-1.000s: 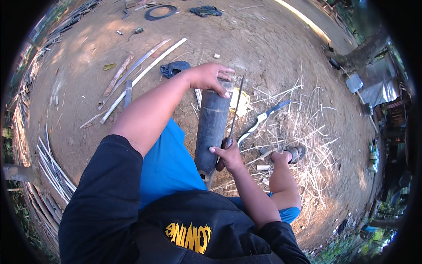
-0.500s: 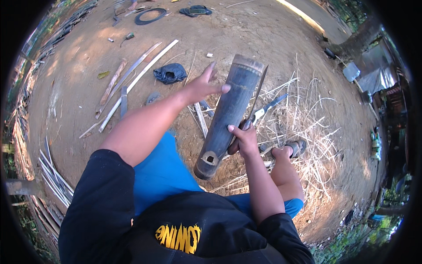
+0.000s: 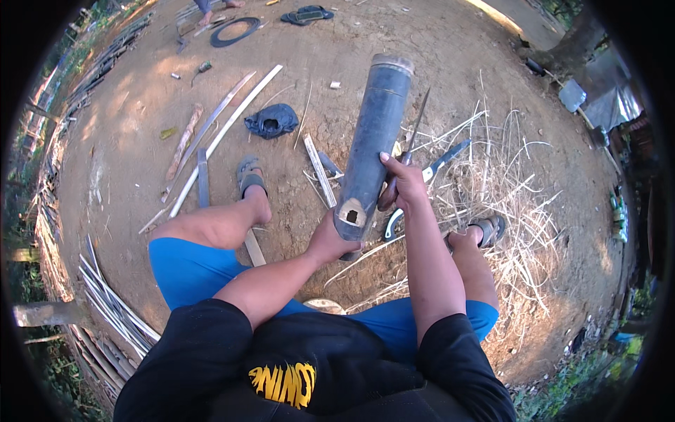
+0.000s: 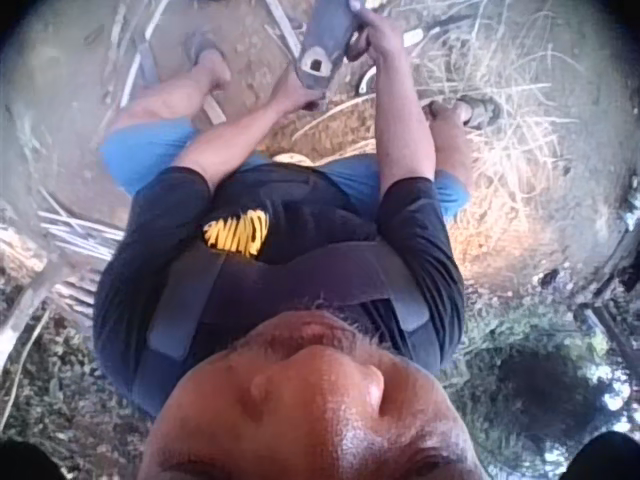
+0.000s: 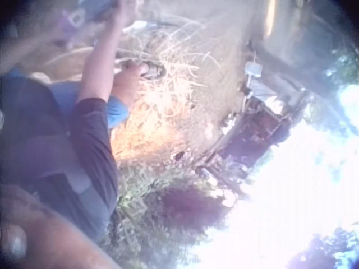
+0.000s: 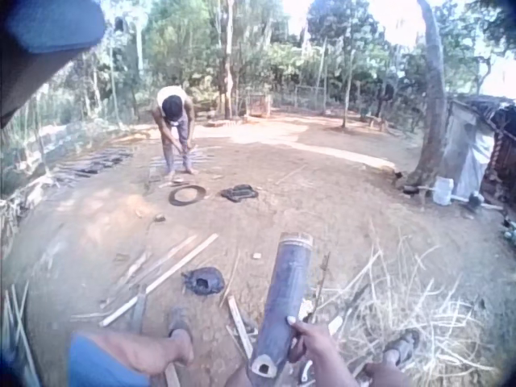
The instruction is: The person carves a hole into a bamboo pole using a knife and a wooden mallet, striking the back of the knife repeatedly to cut through the material.
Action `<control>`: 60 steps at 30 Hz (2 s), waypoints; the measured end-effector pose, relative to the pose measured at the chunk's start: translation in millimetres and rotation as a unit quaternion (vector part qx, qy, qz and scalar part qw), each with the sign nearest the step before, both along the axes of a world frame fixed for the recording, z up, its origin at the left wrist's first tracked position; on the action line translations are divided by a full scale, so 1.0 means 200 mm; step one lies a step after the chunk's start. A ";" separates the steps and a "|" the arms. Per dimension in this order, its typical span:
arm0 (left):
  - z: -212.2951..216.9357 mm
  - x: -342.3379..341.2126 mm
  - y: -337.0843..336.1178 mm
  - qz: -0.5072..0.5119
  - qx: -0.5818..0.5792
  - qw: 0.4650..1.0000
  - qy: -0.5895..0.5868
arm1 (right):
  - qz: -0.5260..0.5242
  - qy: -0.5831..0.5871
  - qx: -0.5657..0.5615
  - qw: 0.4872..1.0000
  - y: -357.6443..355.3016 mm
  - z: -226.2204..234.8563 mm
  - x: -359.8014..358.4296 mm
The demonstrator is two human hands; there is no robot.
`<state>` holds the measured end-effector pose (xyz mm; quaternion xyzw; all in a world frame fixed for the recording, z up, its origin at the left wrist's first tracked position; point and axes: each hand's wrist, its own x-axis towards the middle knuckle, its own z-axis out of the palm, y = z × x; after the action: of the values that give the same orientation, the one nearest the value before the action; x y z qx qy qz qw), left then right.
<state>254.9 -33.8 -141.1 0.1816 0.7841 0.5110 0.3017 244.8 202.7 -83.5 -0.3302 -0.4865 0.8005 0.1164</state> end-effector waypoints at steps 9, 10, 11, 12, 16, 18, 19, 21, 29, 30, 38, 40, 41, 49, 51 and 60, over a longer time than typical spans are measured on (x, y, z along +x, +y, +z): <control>-0.34 -0.18 0.06 0.070 -0.159 0.976 -0.133 | 0.058 -0.073 0.014 0.996 -0.20 -0.20 0.29; -0.37 -0.23 0.06 0.052 -0.102 0.971 -0.209 | 0.065 -0.054 0.010 0.996 -0.21 -0.16 0.32; -0.39 -0.24 0.06 0.061 -0.127 0.968 -0.206 | 0.060 -0.075 0.003 0.995 -0.23 -0.12 0.34; -0.40 -0.25 0.05 0.072 -0.151 0.965 -0.202 | 0.063 -0.079 -0.004 0.995 -0.25 -0.09 0.36; -0.45 -0.25 0.01 0.089 -0.126 0.961 -0.228 | 0.096 -0.160 0.035 0.982 -0.42 0.00 0.39; -0.49 -0.27 0.00 0.064 -0.082 0.954 -0.280 | 0.101 -0.229 0.015 0.968 -0.50 0.00 0.38; -0.53 -0.27 -0.01 0.042 -0.058 0.946 -0.315 | 0.092 -0.207 0.004 0.974 -0.52 -0.01 0.37; -0.61 -0.26 -0.01 0.048 -0.046 0.945 -0.322 | 0.096 -0.191 -0.054 0.975 -0.56 -0.02 0.35; -0.79 -0.16 0.01 0.076 0.009 0.950 -0.301 | 0.112 -0.225 0.124 0.960 -0.68 -0.10 0.39; -0.79 -0.16 0.01 0.060 0.028 0.950 -0.306 | 0.136 -0.260 0.142 0.946 -0.70 -0.12 0.40; -0.75 -0.13 0.04 0.049 0.030 0.952 -0.301 | 0.062 -0.209 0.292 0.931 -0.45 0.40 0.26; -0.73 -0.13 0.04 0.048 -0.018 0.951 -0.304 | -0.040 0.060 0.387 0.919 -0.33 0.69 0.18; -0.72 -0.13 0.04 0.049 -0.044 0.951 -0.303 | -0.109 0.138 0.406 0.897 -0.29 0.81 0.14; -0.68 -0.17 0.03 0.035 -0.035 0.955 -0.293 | 0.162 -0.382 0.263 0.871 -0.71 0.23 0.38; -0.69 -0.18 -0.02 -0.016 -0.060 0.964 -0.259 | 0.160 -0.386 0.227 0.880 -0.77 0.00 0.51; -0.63 -0.14 -0.01 0.037 0.095 0.920 -0.379 | 0.057 -0.129 0.182 0.973 -0.55 0.22 0.38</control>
<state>226.9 -36.3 -268.0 -0.0271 0.5647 0.6246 0.5388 320.6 93.3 -39.0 -0.3759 -0.6527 0.6547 0.0645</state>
